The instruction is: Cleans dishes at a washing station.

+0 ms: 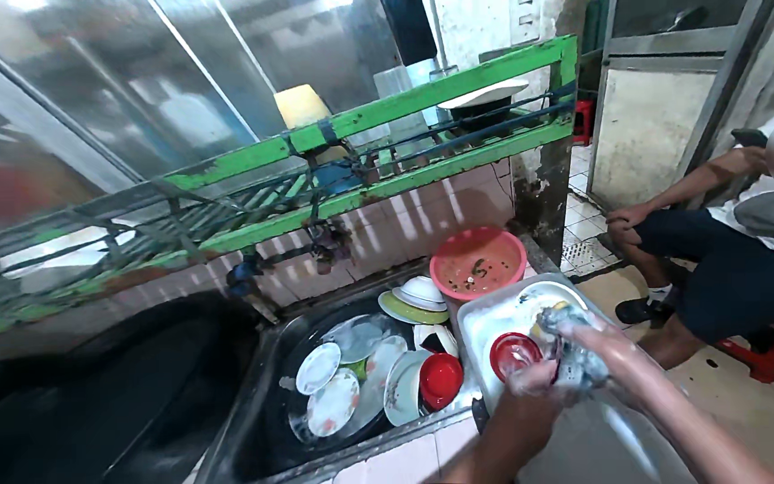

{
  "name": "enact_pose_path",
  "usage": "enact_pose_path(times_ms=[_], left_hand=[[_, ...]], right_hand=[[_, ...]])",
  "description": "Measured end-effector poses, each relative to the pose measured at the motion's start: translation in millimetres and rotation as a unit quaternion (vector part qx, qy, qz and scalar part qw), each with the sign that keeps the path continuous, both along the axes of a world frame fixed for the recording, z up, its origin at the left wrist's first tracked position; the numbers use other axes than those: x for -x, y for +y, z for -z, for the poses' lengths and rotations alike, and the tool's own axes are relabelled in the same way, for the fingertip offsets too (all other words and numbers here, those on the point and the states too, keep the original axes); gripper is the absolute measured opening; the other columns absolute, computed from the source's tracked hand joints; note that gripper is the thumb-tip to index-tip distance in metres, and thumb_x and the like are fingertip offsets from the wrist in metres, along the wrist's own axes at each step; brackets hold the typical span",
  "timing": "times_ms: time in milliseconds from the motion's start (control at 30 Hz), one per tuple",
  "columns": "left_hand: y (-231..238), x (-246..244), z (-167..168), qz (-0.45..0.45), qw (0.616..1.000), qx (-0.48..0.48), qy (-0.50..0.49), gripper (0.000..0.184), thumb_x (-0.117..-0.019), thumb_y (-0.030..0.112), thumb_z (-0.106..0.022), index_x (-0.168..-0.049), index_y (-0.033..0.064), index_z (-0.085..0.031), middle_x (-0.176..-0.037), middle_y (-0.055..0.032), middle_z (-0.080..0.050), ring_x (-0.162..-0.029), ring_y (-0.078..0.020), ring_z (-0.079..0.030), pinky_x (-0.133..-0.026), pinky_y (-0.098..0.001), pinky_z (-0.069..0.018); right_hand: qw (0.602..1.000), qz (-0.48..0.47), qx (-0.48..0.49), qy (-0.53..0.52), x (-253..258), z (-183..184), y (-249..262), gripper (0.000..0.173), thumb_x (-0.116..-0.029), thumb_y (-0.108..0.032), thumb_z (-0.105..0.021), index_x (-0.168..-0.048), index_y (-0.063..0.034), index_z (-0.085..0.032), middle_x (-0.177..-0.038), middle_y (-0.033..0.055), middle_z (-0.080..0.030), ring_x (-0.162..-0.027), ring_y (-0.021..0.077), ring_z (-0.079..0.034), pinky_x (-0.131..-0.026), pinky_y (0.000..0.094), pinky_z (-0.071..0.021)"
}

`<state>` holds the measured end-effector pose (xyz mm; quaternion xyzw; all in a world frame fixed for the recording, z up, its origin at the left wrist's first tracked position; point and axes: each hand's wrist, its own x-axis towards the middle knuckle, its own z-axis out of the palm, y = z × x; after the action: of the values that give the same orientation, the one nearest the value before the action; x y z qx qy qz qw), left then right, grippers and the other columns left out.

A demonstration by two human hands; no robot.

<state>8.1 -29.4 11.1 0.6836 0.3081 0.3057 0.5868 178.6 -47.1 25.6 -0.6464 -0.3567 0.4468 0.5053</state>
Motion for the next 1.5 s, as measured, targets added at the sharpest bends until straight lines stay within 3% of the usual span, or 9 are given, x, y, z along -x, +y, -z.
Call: enact_pose_path(times_ms=[200,333,533,667,867,967,1133,1300,1500], left_hand=[[15,-7,-9,-0.114,0.947,0.220,-0.202,0.033,-0.1028,0.010,-0.048,-0.131,-0.0065,-0.052,-0.108,-0.0145,-0.069,-0.095,-0.0185,-0.069,-0.087,-0.0370,-0.0591],[7,-4,0,-0.083,0.958,0.219,-0.162,0.043,-0.0997,0.012,-0.050,-0.137,-0.0081,-0.050,-0.123,-0.0189,-0.066,-0.111,-0.0230,-0.066,-0.099,-0.0413,-0.0550],[21,-19,-23,-0.297,0.887,0.299,-0.190,0.024,-0.1085,0.010,-0.039,-0.109,-0.0011,-0.061,-0.090,-0.0106,-0.065,-0.081,-0.0162,-0.066,-0.074,-0.0324,-0.0566],[34,-17,-35,-0.270,0.780,0.431,-0.364,0.033,-0.1112,0.025,-0.036,-0.129,0.0036,-0.053,-0.113,-0.0169,-0.065,-0.103,-0.0274,-0.066,-0.088,-0.0456,-0.0574],[19,0,-6,-0.143,0.976,0.102,-0.129,0.035,-0.1058,0.019,-0.042,-0.120,-0.0039,-0.064,-0.113,-0.0133,-0.068,-0.104,-0.0160,-0.066,-0.094,-0.0362,-0.0556],[17,-2,-11,-0.134,0.990,-0.003,-0.041,0.028,-0.0995,0.011,-0.048,-0.110,-0.0051,-0.069,-0.103,-0.0103,-0.070,-0.098,-0.0102,-0.066,-0.091,-0.0305,-0.0545],[18,-4,-23,-0.172,0.976,-0.017,-0.129,0.026,-0.0998,0.016,-0.049,-0.093,0.0024,-0.069,-0.089,-0.0034,-0.068,-0.087,-0.0082,-0.065,-0.083,-0.0296,-0.0551],[19,-20,-24,-0.220,0.922,0.278,-0.156,0.044,-0.1136,0.033,-0.026,-0.123,0.0032,-0.057,-0.098,-0.0084,-0.066,-0.088,-0.0139,-0.066,-0.078,-0.0323,-0.0574],[39,-4,-9,-0.191,0.963,0.178,-0.072,0.048,-0.1117,0.037,-0.035,-0.147,0.0097,-0.052,-0.143,-0.0116,-0.057,-0.128,-0.0204,-0.057,-0.105,-0.0435,-0.0500]], right_hand=[[0.963,0.136,-0.220,-0.078,46,22,-8,0.058,-0.0874,-0.022,-0.072,-0.134,0.0087,-0.056,-0.123,0.0182,-0.068,-0.111,0.0172,-0.067,-0.097,0.0360,-0.0567],[0.996,0.082,-0.027,0.006,15,7,12,0.051,-0.0926,-0.022,-0.070,-0.138,-0.0034,-0.056,-0.119,0.0173,-0.068,-0.106,0.0241,-0.067,-0.092,0.0466,-0.0564],[0.852,0.074,-0.301,-0.422,65,27,11,0.044,-0.0896,-0.039,-0.062,-0.122,-0.0105,-0.073,-0.124,0.0114,-0.072,-0.124,0.0299,-0.065,-0.107,0.0541,-0.0495],[0.933,0.132,-0.318,-0.108,62,36,4,0.062,-0.0831,-0.017,-0.073,-0.134,0.0119,-0.053,-0.132,0.0204,-0.064,-0.119,0.0160,-0.064,-0.100,0.0312,-0.0547],[0.990,0.086,-0.107,-0.045,22,3,3,0.055,-0.0885,-0.027,-0.070,-0.137,-0.0048,-0.059,-0.115,0.0129,-0.070,-0.101,0.0194,-0.069,-0.088,0.0435,-0.0579],[0.958,0.028,-0.184,-0.216,33,8,-9,0.059,-0.0836,-0.038,-0.071,-0.134,-0.0092,-0.064,-0.117,0.0095,-0.072,-0.105,0.0186,-0.070,-0.091,0.0458,-0.0579],[0.990,0.078,-0.115,0.005,17,-24,1,0.057,-0.0834,-0.016,-0.075,-0.137,-0.0064,-0.057,-0.111,0.0099,-0.070,-0.093,0.0168,-0.070,-0.080,0.0387,-0.0608],[0.914,0.027,-0.281,-0.293,44,-17,-9,0.052,-0.0813,-0.037,-0.075,-0.122,-0.0053,-0.070,-0.102,0.0069,-0.076,-0.094,0.0143,-0.073,-0.083,0.0392,-0.0617],[0.998,-0.003,-0.030,0.054,11,-11,-5,0.054,-0.0936,-0.028,-0.062,-0.142,-0.0067,-0.051,-0.116,0.0130,-0.067,-0.100,0.0195,-0.068,-0.085,0.0400,-0.0584]])
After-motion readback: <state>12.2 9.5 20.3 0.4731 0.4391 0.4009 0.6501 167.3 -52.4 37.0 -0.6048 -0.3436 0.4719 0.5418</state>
